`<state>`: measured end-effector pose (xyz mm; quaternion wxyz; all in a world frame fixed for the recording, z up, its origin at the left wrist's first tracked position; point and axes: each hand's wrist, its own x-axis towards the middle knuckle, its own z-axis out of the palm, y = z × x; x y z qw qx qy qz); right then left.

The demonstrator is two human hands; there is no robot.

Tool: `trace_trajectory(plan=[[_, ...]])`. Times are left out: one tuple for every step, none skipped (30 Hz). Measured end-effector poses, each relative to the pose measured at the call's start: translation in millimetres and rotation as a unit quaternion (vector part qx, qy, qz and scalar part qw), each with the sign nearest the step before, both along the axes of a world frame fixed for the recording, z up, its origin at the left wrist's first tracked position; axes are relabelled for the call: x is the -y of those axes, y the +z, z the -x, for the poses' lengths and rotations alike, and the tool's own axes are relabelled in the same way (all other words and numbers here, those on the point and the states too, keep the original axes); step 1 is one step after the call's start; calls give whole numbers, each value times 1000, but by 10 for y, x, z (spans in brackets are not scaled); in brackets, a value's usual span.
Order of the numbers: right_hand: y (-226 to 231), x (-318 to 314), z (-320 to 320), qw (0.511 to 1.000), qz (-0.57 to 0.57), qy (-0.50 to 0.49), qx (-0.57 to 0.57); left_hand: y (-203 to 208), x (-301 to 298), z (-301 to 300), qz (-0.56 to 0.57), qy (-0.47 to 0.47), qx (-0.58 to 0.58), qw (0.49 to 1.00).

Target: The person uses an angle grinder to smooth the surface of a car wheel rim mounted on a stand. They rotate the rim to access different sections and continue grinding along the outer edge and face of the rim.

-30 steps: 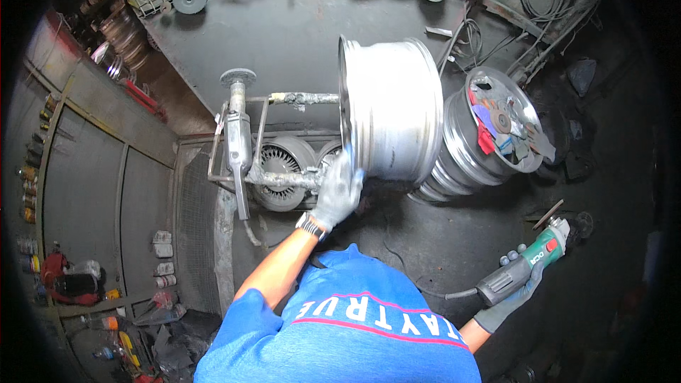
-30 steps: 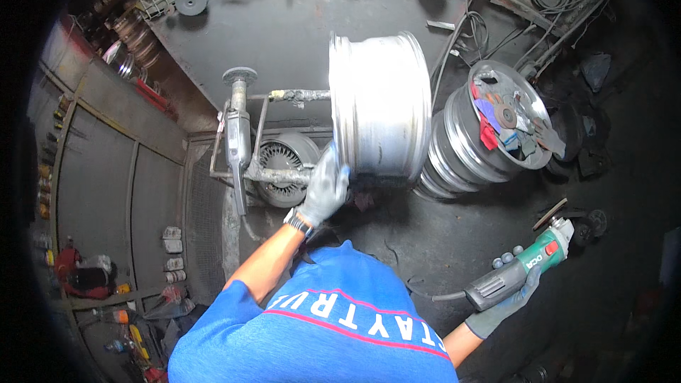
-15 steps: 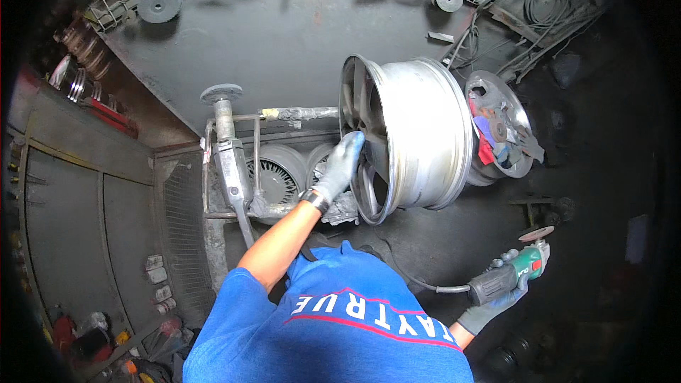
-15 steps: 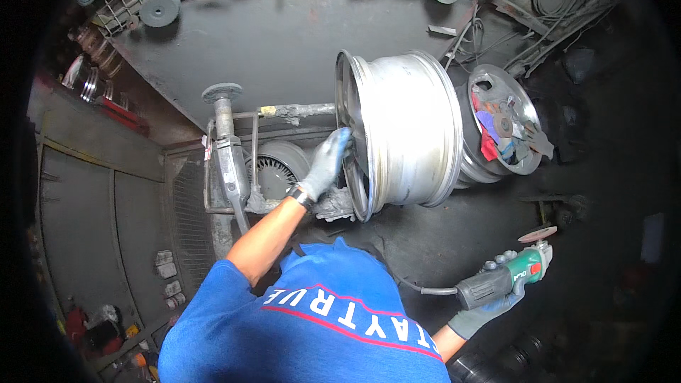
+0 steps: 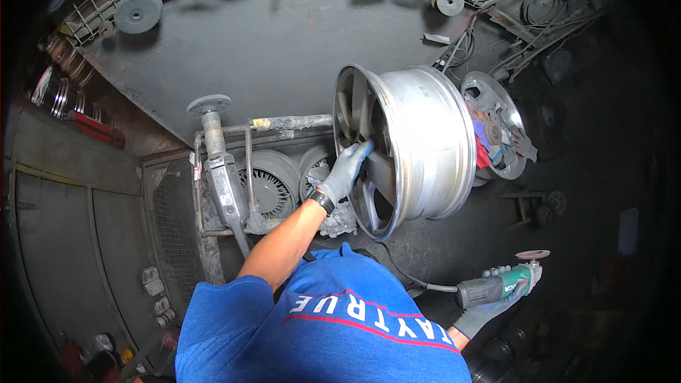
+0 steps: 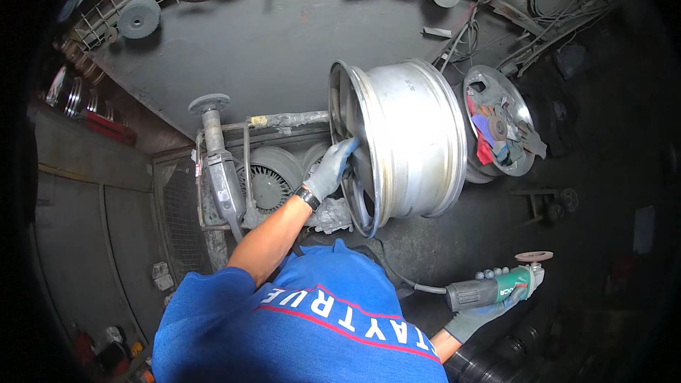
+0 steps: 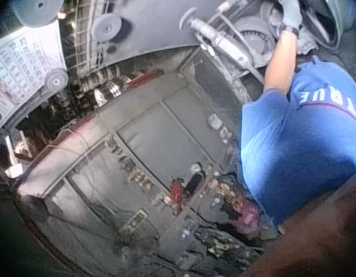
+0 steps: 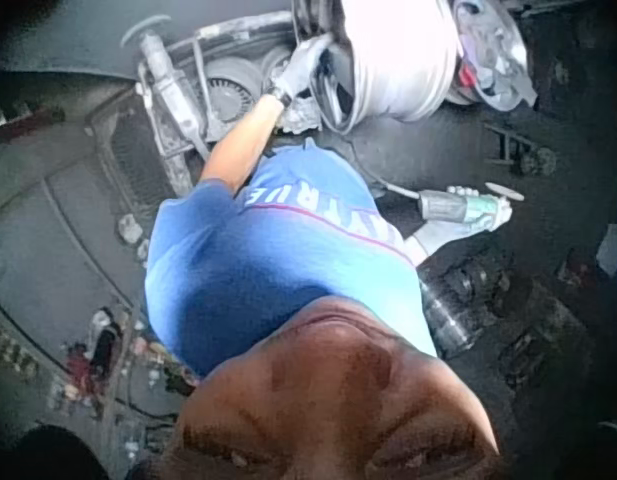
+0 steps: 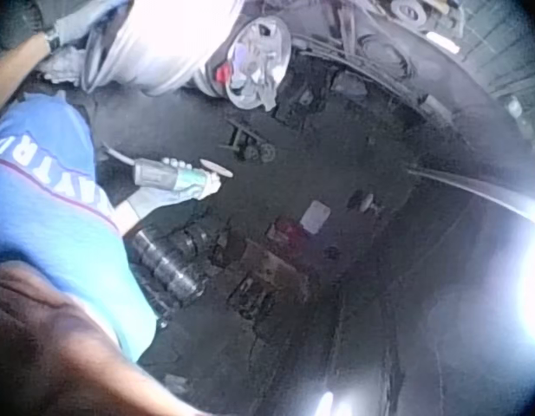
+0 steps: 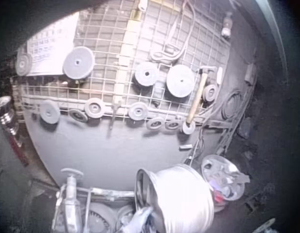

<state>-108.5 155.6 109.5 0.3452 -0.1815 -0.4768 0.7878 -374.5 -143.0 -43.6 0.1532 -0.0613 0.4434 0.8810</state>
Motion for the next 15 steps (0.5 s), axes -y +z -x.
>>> trace_trajectory(plan=[[36,30,31,1000,6,2,-11,117,24,-7,-35,-6,45,998],[59,43,56,1000,11,4,-22,83,37,45,-35,-5,46,998],[69,37,69,1000,12,5,-21,5,59,125,-53,-54,76,994],[71,44,91,999,20,8,-30,-66,87,195,-69,-102,104,987],[60,50,92,999,27,6,-40,-62,76,226,-102,-122,86,984],[48,51,95,999,28,3,-42,-60,81,249,-100,-125,84,983],[37,55,101,998,39,1,-46,-58,98,268,-94,-144,76,982],[42,44,115,998,50,5,-49,-26,121,265,-89,-157,70,981],[31,14,119,997,52,8,-50,-69,88,287,-88,-155,68,982],[7,-30,124,996,57,26,-58,-143,25,319,-85,-127,105,983],[0,-46,131,995,62,42,-67,-133,-17,334,-82,-102,141,981],[0,-69,133,994,64,43,-71,-127,-38,332,-80,-100,137,982],[2,-99,139,994,67,52,-76,-120,-61,323,-96,-90,126,983],[5,-122,156,992,72,61,-80,-97,-70,306,-112,-78,115,984],[17,-150,172,991,76,68,-84,-182,-67,322,-108,-71,110,985]])
